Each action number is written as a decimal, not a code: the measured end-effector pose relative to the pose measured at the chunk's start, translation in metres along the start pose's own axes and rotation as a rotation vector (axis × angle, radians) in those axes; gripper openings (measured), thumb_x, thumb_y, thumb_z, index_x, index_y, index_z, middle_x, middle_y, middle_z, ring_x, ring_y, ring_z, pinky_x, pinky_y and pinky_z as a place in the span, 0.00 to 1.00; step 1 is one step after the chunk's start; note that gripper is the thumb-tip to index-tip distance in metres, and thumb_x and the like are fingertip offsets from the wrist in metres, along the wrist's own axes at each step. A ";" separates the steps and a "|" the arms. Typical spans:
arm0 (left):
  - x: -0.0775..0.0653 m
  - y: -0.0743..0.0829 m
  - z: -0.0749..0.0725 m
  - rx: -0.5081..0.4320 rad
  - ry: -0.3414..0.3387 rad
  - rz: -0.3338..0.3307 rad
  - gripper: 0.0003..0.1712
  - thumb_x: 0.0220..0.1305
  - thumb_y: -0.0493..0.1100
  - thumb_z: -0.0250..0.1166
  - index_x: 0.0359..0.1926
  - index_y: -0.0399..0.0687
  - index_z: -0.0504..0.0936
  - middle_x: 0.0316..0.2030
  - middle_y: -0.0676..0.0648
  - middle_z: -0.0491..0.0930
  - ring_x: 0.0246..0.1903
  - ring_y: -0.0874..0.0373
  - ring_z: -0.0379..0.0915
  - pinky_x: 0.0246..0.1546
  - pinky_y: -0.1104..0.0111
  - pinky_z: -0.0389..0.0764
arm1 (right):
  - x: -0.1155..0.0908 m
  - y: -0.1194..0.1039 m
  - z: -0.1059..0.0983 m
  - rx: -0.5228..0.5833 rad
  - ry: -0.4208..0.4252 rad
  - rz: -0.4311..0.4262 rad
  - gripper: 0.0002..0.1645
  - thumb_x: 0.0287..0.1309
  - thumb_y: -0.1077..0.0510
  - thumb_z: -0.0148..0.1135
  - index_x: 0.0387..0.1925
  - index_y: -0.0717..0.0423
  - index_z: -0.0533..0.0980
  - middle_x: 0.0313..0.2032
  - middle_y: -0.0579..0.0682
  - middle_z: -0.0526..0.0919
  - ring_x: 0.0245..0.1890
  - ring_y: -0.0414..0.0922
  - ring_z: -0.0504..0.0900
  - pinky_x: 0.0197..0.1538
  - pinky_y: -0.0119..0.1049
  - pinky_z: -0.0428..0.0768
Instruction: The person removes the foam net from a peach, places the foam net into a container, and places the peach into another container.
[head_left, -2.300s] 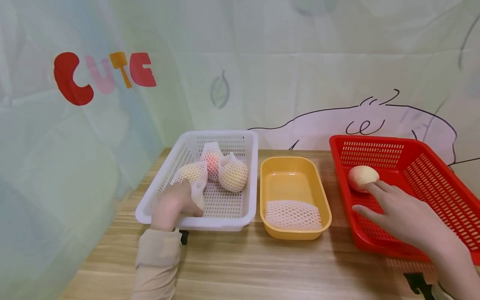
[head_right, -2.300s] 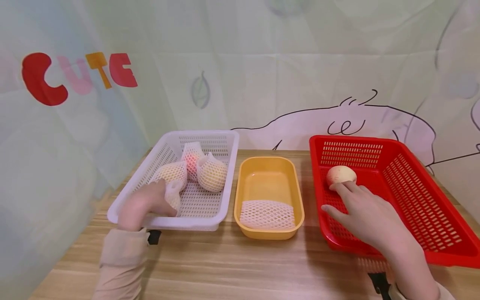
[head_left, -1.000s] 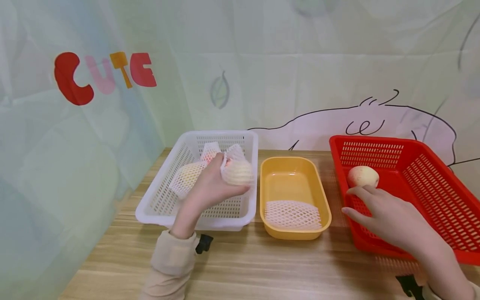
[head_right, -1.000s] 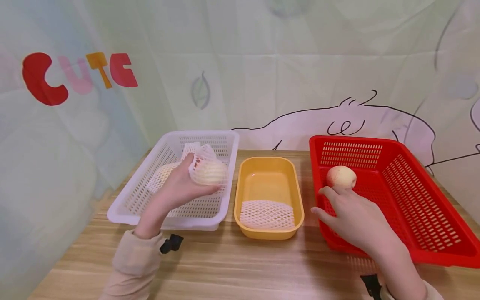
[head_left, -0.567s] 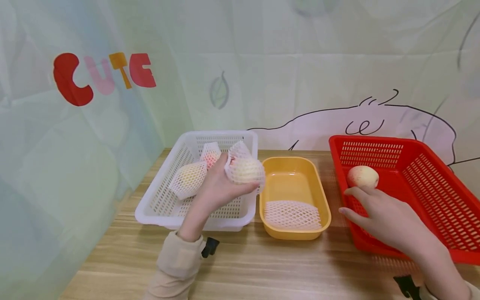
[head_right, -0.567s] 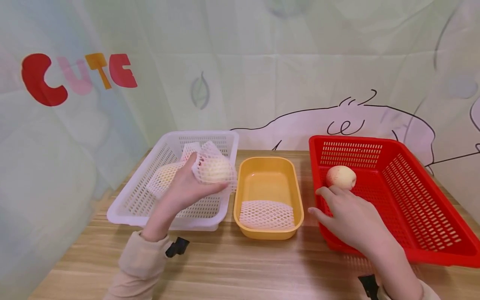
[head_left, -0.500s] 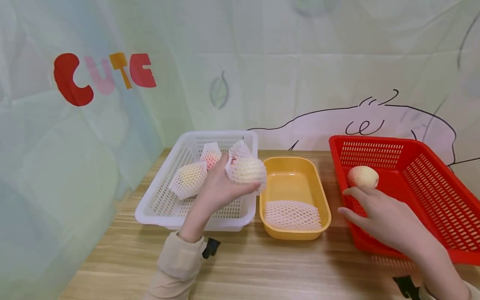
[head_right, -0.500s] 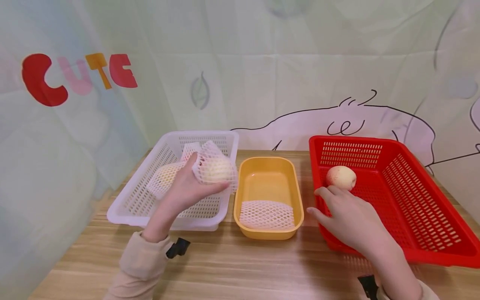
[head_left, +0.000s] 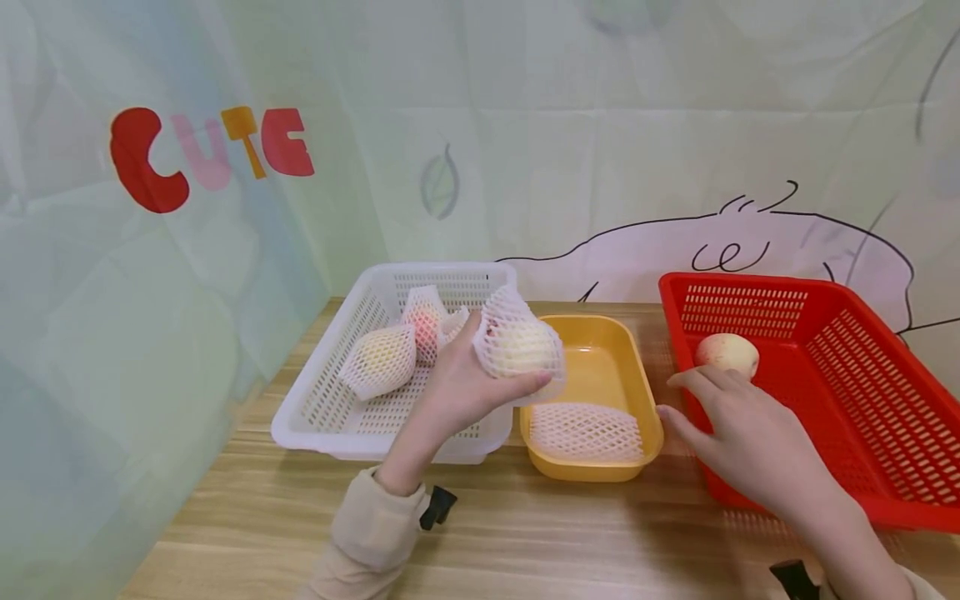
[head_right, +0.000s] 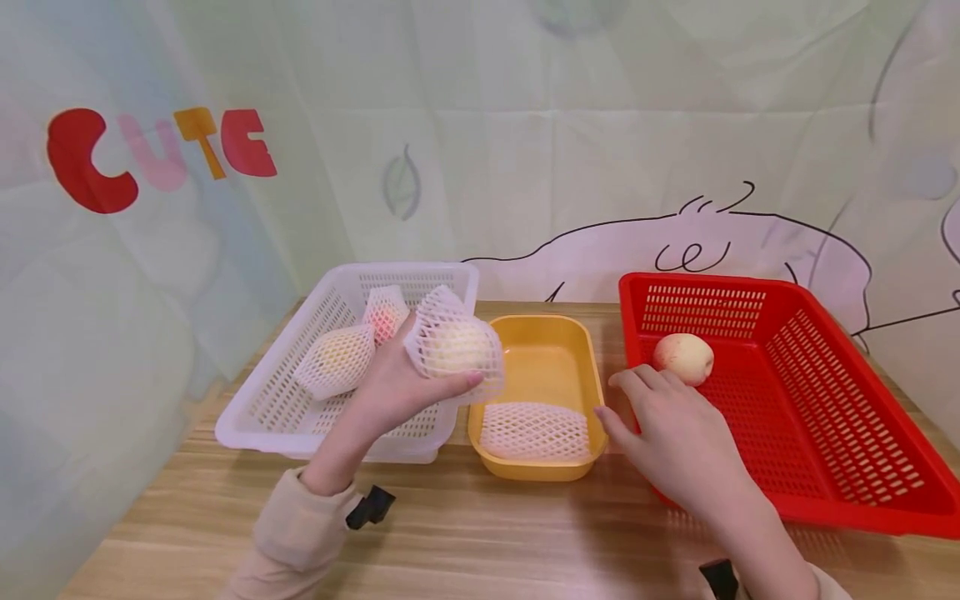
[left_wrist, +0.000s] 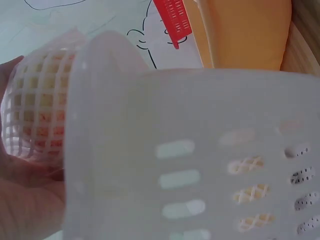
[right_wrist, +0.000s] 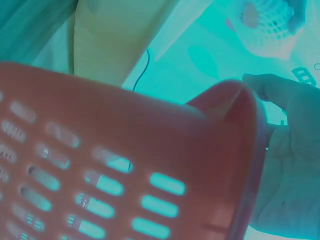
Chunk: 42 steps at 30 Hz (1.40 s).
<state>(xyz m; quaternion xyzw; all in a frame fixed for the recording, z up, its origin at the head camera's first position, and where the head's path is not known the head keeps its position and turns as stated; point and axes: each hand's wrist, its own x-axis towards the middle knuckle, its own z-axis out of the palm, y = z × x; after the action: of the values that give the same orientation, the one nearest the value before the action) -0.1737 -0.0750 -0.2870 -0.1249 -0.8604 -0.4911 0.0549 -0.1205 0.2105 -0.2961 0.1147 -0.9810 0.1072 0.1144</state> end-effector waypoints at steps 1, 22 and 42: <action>0.000 0.001 0.001 -0.006 0.004 0.005 0.51 0.39 0.59 0.78 0.65 0.63 0.63 0.49 0.55 0.78 0.48 0.58 0.75 0.51 0.60 0.78 | 0.000 -0.001 0.000 0.013 0.016 -0.004 0.23 0.57 0.42 0.64 0.48 0.50 0.77 0.48 0.55 0.81 0.43 0.52 0.79 0.37 0.51 0.82; -0.017 0.019 0.018 -0.128 -0.098 0.141 0.43 0.40 0.53 0.79 0.58 0.59 0.69 0.44 0.56 0.79 0.41 0.62 0.78 0.40 0.69 0.82 | 0.000 -0.039 0.033 1.243 -0.335 -0.011 0.26 0.70 0.52 0.49 0.61 0.67 0.67 0.52 0.62 0.81 0.49 0.45 0.83 0.52 0.31 0.81; -0.020 0.021 0.035 -0.053 -0.167 0.188 0.42 0.41 0.53 0.79 0.57 0.57 0.67 0.44 0.57 0.77 0.39 0.63 0.75 0.41 0.70 0.80 | 0.003 -0.033 0.055 2.258 -0.708 0.297 0.19 0.75 0.51 0.35 0.61 0.48 0.63 0.52 0.48 0.78 0.56 0.43 0.76 0.66 0.35 0.71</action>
<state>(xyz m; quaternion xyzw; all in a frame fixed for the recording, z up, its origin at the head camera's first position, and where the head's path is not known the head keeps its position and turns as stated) -0.1479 -0.0382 -0.2921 -0.2468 -0.8331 -0.4943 0.0253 -0.1261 0.1651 -0.3410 0.0589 -0.3127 0.8843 -0.3416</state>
